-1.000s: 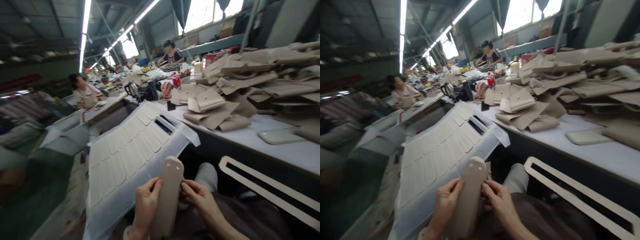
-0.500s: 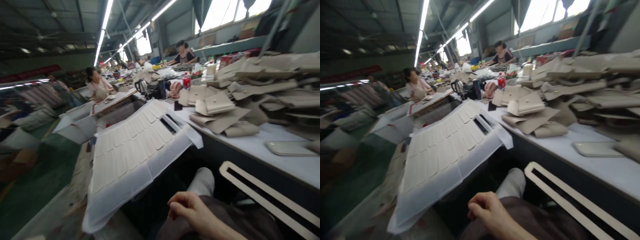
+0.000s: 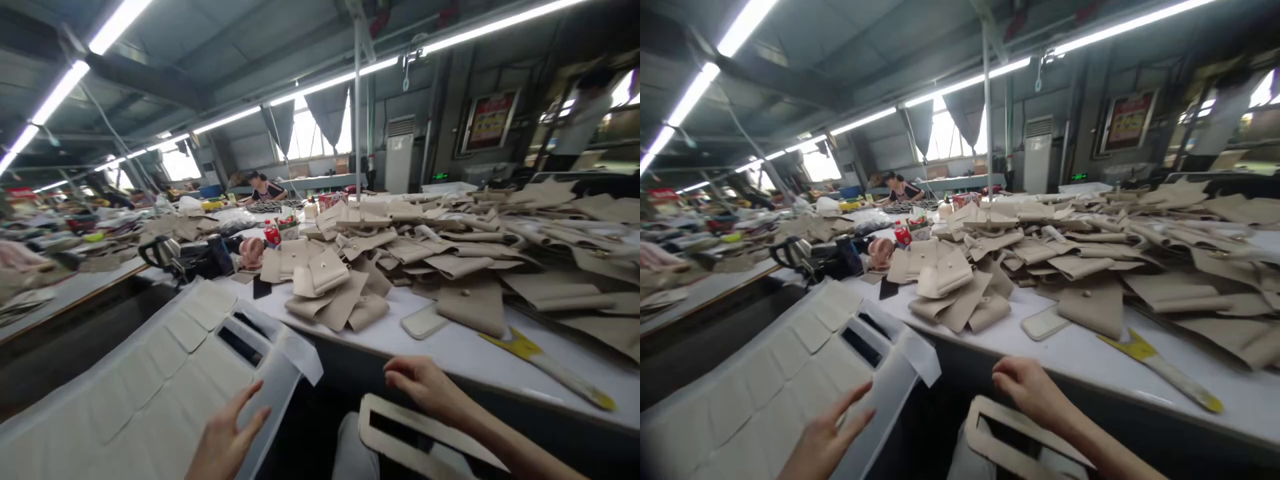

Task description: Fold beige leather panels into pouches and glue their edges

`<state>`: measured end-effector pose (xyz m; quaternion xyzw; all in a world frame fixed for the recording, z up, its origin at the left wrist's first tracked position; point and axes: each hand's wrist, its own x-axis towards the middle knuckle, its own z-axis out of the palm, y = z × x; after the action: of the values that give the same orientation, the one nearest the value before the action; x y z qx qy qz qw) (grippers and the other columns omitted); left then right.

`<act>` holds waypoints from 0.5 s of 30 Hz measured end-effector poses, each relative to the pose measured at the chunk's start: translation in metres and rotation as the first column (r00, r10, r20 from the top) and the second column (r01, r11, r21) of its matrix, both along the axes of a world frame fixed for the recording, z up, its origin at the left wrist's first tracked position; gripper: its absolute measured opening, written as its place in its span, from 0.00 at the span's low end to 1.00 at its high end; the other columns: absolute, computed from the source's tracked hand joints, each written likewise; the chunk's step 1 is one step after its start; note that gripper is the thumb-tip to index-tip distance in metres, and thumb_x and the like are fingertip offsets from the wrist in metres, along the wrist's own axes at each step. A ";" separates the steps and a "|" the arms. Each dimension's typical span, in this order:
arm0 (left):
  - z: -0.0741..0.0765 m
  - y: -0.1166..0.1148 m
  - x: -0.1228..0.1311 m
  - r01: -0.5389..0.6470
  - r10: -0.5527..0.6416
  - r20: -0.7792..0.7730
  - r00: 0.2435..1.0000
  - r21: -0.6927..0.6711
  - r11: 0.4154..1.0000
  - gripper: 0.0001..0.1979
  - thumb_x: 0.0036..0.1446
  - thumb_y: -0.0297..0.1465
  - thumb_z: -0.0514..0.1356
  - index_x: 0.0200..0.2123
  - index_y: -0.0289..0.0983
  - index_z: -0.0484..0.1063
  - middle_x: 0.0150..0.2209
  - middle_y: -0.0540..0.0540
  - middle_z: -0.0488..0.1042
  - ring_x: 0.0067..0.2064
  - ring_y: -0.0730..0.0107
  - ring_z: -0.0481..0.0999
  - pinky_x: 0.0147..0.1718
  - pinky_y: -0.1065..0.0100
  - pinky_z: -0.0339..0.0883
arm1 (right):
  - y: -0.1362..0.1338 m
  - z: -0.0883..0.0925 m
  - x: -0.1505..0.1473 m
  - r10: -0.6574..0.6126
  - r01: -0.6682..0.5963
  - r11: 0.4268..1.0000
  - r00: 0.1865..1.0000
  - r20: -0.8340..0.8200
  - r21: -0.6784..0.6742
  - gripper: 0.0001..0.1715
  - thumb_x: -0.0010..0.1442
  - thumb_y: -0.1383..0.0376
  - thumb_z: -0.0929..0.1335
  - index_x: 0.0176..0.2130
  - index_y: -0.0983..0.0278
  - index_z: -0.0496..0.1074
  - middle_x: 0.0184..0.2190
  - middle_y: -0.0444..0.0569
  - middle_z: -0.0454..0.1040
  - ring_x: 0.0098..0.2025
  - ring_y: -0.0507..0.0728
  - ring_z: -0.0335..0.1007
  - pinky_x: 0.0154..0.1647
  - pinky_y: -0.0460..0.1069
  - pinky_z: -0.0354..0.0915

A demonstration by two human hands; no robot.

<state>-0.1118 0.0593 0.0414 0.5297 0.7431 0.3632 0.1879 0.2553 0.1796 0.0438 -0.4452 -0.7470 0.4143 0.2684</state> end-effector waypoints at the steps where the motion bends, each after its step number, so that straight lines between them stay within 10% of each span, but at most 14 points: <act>1: -0.002 0.032 0.008 0.071 -0.070 -0.017 0.997 0.046 0.996 0.25 0.52 0.47 0.63 0.51 0.43 0.77 0.53 0.45 0.78 0.55 0.50 0.75 0.57 0.55 0.67 | 0.016 0.000 0.002 -0.045 0.044 0.998 0.999 0.021 0.048 0.14 0.60 0.60 0.66 0.36 0.65 0.79 0.29 0.47 0.78 0.32 0.58 0.71 0.34 0.50 0.62; 9: -0.011 0.249 0.013 0.027 0.007 -0.183 0.983 0.184 0.983 0.35 0.59 0.40 0.55 0.62 0.21 0.59 0.63 0.27 0.62 0.67 0.51 0.60 0.65 0.57 0.54 | 0.177 0.021 -0.053 -0.261 0.248 0.956 0.963 0.073 0.157 0.15 0.61 0.64 0.67 0.46 0.69 0.74 0.42 0.55 0.78 0.45 0.60 0.73 0.49 0.54 0.65; 15: -0.012 0.348 0.022 0.145 -0.134 -0.273 0.952 0.021 0.989 0.17 0.55 0.36 0.59 0.43 0.31 0.76 0.45 0.31 0.78 0.55 0.43 0.73 0.58 0.47 0.59 | 0.260 0.024 -0.121 -0.434 0.432 0.901 0.888 0.148 0.053 0.16 0.63 0.57 0.70 0.45 0.66 0.72 0.46 0.51 0.74 0.50 0.60 0.70 0.55 0.60 0.65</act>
<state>-0.0901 0.4070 0.0297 0.6294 0.7149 0.2881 0.0987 0.1344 0.4396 0.0679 -0.6291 -0.6515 0.3010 0.2987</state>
